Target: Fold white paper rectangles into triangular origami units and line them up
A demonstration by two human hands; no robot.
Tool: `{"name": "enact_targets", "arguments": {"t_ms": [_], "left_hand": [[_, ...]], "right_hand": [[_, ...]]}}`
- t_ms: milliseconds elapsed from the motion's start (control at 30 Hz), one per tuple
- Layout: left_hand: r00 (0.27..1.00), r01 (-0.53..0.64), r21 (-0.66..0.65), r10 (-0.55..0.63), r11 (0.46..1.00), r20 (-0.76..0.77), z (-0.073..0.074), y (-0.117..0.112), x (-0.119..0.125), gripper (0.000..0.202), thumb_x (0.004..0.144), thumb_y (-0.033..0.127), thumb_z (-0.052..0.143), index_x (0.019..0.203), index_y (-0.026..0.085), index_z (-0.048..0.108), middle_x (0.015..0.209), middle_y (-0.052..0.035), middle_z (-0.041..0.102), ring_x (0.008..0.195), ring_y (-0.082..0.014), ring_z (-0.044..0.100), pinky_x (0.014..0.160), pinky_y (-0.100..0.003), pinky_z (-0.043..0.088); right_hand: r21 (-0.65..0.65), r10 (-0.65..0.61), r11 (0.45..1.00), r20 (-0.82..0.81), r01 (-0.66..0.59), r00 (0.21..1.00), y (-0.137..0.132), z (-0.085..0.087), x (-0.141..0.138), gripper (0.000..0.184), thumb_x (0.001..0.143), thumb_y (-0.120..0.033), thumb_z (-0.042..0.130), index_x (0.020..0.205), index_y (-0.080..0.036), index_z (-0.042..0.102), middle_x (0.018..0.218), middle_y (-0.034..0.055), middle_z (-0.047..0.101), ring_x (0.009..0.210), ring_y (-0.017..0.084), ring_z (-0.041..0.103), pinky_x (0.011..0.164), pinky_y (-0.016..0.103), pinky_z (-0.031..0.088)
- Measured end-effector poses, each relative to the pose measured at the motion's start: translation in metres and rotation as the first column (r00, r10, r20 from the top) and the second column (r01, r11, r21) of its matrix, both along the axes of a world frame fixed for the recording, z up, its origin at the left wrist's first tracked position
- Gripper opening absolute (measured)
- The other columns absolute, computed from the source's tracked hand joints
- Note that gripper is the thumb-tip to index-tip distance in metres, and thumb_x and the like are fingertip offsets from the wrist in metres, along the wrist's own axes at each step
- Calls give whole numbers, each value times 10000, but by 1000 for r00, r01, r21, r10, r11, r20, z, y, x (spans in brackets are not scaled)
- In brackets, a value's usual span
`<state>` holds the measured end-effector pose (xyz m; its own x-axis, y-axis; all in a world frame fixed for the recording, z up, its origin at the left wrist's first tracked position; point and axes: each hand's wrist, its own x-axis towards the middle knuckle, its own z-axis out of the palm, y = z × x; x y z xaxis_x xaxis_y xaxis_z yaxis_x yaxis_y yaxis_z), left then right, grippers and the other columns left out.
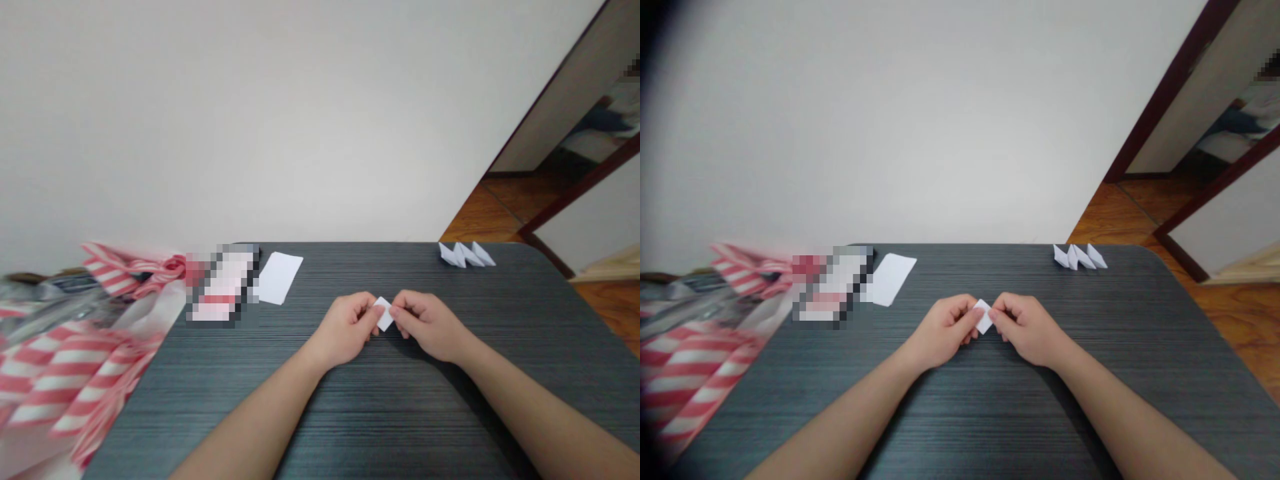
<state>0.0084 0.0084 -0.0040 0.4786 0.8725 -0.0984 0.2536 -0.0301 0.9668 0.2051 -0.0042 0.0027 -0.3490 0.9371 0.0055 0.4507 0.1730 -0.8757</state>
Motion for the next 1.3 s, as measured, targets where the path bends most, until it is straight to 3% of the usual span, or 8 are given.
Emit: {"name": "enact_targets", "arguments": {"t_ms": [133, 433, 667, 900, 1033, 1167, 1300], "left_hand": [[999, -25, 38, 26, 999, -25, 1, 0, -1, 345, 928, 422, 504, 693, 175, 552, 572, 18, 566, 520, -104, 493, 506, -211, 360], [992, -76, -80, 83, 994, 91, -2, 0, 1, 327, 927, 433, 513, 732, 173, 553, 568, 30, 551, 469, -87, 478, 474, -197, 357], [984, -148, -54, 153, 988, 95, -5, 2, -1, 316, 932, 408, 507, 725, 173, 548, 569, 27, 559, 455, -80, 471, 472, -195, 357], [990, -99, -34, 101, 995, 100, -1, 2, 1, 257, 918, 386, 535, 777, 175, 579, 574, 39, 543, 477, -85, 481, 495, -200, 371], [991, -87, -26, 89, 996, 97, -1, 2, 1, 217, 926, 370, 519, 835, 183, 582, 547, 52, 516, 479, -96, 477, 497, -208, 368], [995, -67, -35, 69, 997, 75, 1, 1, 1, 233, 949, 354, 463, 825, 184, 565, 537, 53, 503, 478, -101, 461, 488, -210, 356], [998, -29, 2, 29, 1000, 51, 3, 1, 0, 225, 954, 325, 458, 816, 183, 564, 562, 50, 503, 508, -100, 463, 512, -210, 362]], "right_hand": [[-41, 17, 999, -22, -18, 1000, -1, -1, -1, 224, 936, -251, 514, 726, -193, 568, 564, -36, 573, 519, 115, 532, 544, 226, 403], [4, -19, 1000, -20, 19, 1000, 1, 0, 5, 253, 929, -241, 516, 680, -200, 538, 555, -31, 574, 532, 123, 531, 558, 234, 410], [-25, -51, 998, -79, 49, 996, 1, -5, 3, 224, 938, -276, 510, 730, -203, 552, 576, -36, 569, 532, 123, 534, 571, 242, 424], [-28, -97, 995, -79, 95, 992, 1, -9, 5, 212, 914, -260, 545, 710, -203, 548, 547, -40, 568, 505, 120, 531, 545, 241, 413], [-39, -42, 999, -144, 37, 989, 0, -7, 6, 213, 923, -266, 549, 723, -194, 563, 583, -28, 584, 529, 118, 547, 565, 244, 432], [-78, -33, 997, -284, 11, 958, -1, -12, 5, 218, 987, -320, 459, 878, -189, 595, 655, -13, 591, 540, 117, 554, 536, 243, 441], [67, 28, 998, -297, -9, 954, 0, -14, 4, 213, 982, -257, 464, 1137, -228, 606, 940, 41, 603, 617, 113, 569, 569, 259, 482]]}}
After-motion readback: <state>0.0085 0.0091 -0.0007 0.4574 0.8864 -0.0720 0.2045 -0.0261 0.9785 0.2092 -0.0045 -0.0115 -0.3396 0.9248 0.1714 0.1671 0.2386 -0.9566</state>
